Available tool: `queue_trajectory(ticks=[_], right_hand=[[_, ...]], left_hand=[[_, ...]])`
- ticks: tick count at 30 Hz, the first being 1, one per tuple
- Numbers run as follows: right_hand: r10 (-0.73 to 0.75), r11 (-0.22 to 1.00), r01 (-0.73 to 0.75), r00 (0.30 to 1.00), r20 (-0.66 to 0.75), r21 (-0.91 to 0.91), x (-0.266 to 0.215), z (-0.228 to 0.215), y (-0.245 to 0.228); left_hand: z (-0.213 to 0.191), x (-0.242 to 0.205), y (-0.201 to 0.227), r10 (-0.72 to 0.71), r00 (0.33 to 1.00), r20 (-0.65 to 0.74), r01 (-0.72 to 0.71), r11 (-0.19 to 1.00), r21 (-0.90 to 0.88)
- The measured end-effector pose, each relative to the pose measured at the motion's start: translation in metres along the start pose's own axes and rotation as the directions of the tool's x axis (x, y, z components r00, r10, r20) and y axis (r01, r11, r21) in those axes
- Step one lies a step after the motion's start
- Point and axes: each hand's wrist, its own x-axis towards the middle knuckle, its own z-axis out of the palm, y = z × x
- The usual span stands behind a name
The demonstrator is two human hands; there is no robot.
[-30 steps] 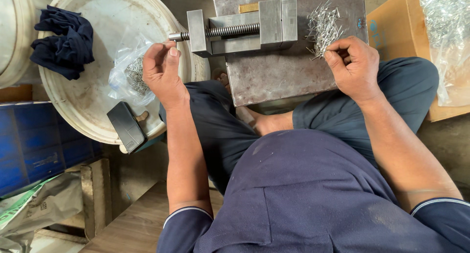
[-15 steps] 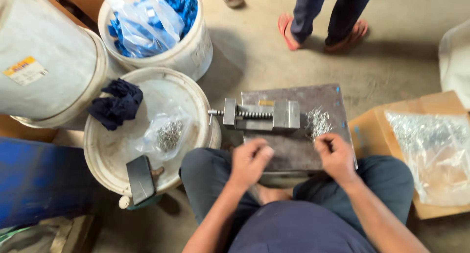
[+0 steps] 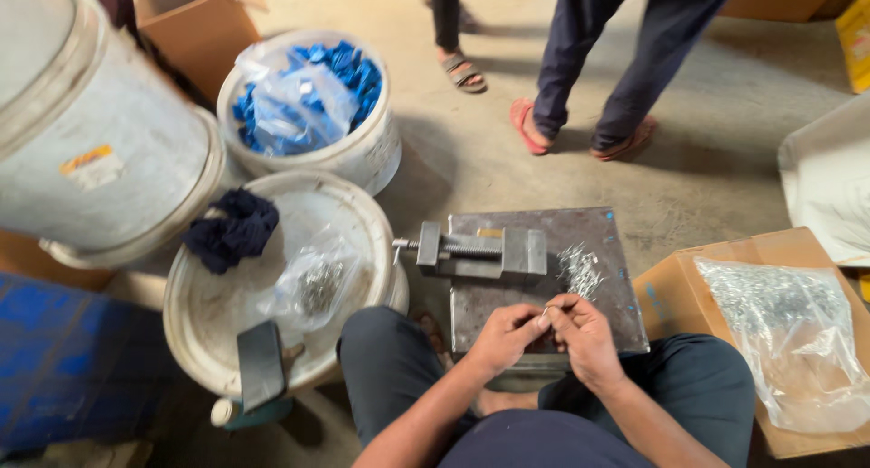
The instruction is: The person sits on the floor and uses a manual screw press to assemble small metal pins. They pick up individual pins from a pile, place them into the press, and tighten the screw mechanism to process them.
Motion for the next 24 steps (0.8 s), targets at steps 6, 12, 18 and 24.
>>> queue_trajectory(ticks=[6, 12, 18, 24], right_hand=[[-0.012, 0.975, 0.019, 0.999, 0.033, -0.221, -0.002, -0.006, -0.025], [-0.206, 0.653, 0.216, 0.973, 0.104, -0.725, 0.007, 0.005, -0.052], [-0.220, 0.539, 0.446, 0.893, 0.392, -0.714, 0.024, 0.012, -0.078], [-0.174, 0.548, 0.484, 0.864, 0.472, -0.683, 0.039, 0.024, -0.085]], left_hand=[[-0.019, 0.012, 0.009, 0.081, 0.987, 0.138, -0.139, 0.857, 0.496], [-0.027, 0.032, 0.007, 0.225, 0.957, 0.182, -0.287, 0.826, 0.485], [-0.058, 0.047, -0.001, -0.044, 0.941, 0.335, 0.031, 0.999, 0.045], [-0.063, 0.054, 0.015, -0.063, 0.884, 0.464, 0.163, 0.970, -0.178]])
